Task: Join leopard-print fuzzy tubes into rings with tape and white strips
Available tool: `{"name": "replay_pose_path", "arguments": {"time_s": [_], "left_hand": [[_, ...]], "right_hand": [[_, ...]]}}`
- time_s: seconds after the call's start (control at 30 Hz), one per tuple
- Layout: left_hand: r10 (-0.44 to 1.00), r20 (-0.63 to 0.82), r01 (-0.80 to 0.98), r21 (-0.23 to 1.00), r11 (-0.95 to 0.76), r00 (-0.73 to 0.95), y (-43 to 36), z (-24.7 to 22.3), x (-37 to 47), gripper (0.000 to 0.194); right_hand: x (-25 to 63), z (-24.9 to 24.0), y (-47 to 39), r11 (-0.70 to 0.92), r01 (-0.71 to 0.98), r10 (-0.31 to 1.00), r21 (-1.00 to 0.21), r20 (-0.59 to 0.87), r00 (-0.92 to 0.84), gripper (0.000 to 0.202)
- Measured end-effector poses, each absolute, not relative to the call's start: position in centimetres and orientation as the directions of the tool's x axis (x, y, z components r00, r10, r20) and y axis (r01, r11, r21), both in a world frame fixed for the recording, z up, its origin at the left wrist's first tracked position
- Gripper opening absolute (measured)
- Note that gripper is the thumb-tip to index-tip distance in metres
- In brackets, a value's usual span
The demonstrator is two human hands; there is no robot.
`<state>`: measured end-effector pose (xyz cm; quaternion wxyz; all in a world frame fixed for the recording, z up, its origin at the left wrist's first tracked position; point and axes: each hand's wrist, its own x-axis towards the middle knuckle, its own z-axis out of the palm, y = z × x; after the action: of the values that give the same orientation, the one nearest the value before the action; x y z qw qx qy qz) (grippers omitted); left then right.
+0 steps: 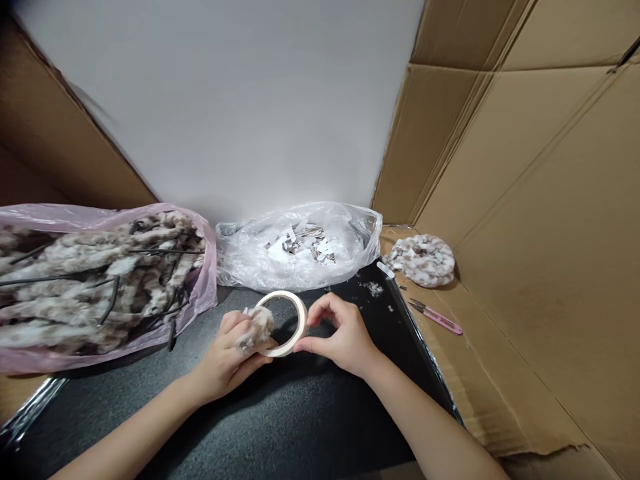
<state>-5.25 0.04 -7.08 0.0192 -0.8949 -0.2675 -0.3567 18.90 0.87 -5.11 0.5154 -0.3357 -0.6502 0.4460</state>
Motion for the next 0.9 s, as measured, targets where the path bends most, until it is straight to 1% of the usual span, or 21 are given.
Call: {"name": "replay_pose_path", "arguments": {"time_s": [0.07,0.13,0.23,0.37,0.57,0.63,0.7,0.77,0.9], "left_hand": [[0.459,0.657,0.485,0.16,-0.86,0.597,0.05,-7.15,-5.3,0.02],[0.45,0.652,0.477,0.152,-0.866,0.61,-0.02,-6.98,-5.27,0.02],[0.433,0.662,0.474,0.132,-0.871,0.612,-0.13,-6.61,-5.19,0.02],[0.434,0.649,0.474,0.126,-0.871,0.625,-0.17,-6.4,-5.15,0.02],[0.456,0.642,0.488,0.143,-0.861,0.617,0.04,-6.77,-5.57,0.017],[0.462,0.651,0.484,0.162,-0.86,0.603,0.09,-7.0,-5.66,0.017],[0.462,0.662,0.471,0.183,-0.863,0.59,0.09,-7.15,-5.64,0.018],[0.463,0.662,0.459,0.196,-0.866,0.589,0.04,-7.21,-5.57,0.018],[0.463,0.647,0.445,0.208,-0.871,0.606,-0.11,-7.05,-5.52,0.017]], "right_hand": [[19.3,-4.93,1.15,0.401,-0.096,0.884,-0.911,0.412,-0.22,0.048],[19.66,-4.76,1.42,0.387,-0.133,0.881,-0.912,0.409,-0.238,0.049],[19.91,-4.6,1.58,0.366,-0.102,0.884,-0.925,0.38,-0.273,0.042],[19.77,-4.53,1.4,0.358,-0.066,0.89,-0.931,0.362,-0.277,0.034],[19.23,-4.6,0.86,0.298,0.027,0.888,-0.954,0.266,-0.375,0.027],[19.33,-4.61,1.06,0.305,-0.021,0.891,-0.952,0.293,-0.348,0.029],[19.57,-4.59,1.41,0.301,-0.109,0.898,-0.947,0.32,-0.302,0.035],[19.81,-4.55,1.67,0.285,-0.167,0.906,-0.944,0.322,-0.274,0.039],[20.06,-4.38,1.67,0.233,-0.168,0.911,-0.958,0.276,-0.308,0.033]]}}
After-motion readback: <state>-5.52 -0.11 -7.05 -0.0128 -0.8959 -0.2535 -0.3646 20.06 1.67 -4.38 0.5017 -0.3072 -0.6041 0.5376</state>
